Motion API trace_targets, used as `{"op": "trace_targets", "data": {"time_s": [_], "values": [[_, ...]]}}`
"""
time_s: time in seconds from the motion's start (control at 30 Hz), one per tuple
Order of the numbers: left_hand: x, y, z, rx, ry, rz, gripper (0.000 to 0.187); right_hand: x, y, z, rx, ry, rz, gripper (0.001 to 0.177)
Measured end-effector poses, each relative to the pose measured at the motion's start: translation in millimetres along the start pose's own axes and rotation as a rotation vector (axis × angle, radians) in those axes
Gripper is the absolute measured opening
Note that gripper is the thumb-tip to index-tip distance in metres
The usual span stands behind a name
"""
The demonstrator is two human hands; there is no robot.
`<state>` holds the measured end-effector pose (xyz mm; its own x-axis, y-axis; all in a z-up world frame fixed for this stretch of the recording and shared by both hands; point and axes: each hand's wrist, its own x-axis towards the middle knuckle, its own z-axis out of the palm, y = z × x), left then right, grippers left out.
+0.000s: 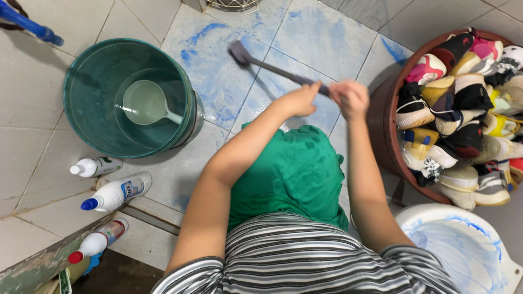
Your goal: The person cleans the tiled floor by applying liquid from bottles, scrubbing with a long-handled brush, and using a green cloth and a bucket of water.
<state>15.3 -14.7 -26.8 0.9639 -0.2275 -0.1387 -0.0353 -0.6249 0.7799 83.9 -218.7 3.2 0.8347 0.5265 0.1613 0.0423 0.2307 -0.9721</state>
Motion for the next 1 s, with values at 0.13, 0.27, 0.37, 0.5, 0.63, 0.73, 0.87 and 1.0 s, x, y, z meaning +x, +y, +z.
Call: {"op": "trace_targets", "data": {"time_s": [0.13,0.27,0.37,0.5,0.63,0.73,0.87,1.0], "values": [[3,-22,-24,-0.026,0.352,-0.166,0.085,84,33,61,0.072,-0.137,-0.043,0.024],[-17,-34,-51,-0.145,0.439,-0.26,0.065,78,20,77,0.028,-0.222,-0.067,0.024],[-27,-6,-54,-0.15,0.37,0.012,0.033,35,-16,68,-0.05,-0.193,-0.039,0.023],[-32,55,-60,-0.484,-0.119,0.082,0.042,-29,-85,40,-0.16,-0.134,-0.036,0.021],[-30,72,-48,0.062,0.259,0.422,0.031,-44,-99,37,-0.234,-0.145,0.01,0.024],[-10,30,-35,0.253,0.459,0.427,0.022,-6,-62,66,-0.317,-0.213,0.021,0.022],[-19,-81,-48,-0.059,0.621,0.405,0.025,18,-51,125,-0.567,-0.489,-0.142,0.048],[-38,-140,-73,0.1,0.896,0.396,0.025,10,-79,146,-0.862,-0.539,0.024,0.07]]}}
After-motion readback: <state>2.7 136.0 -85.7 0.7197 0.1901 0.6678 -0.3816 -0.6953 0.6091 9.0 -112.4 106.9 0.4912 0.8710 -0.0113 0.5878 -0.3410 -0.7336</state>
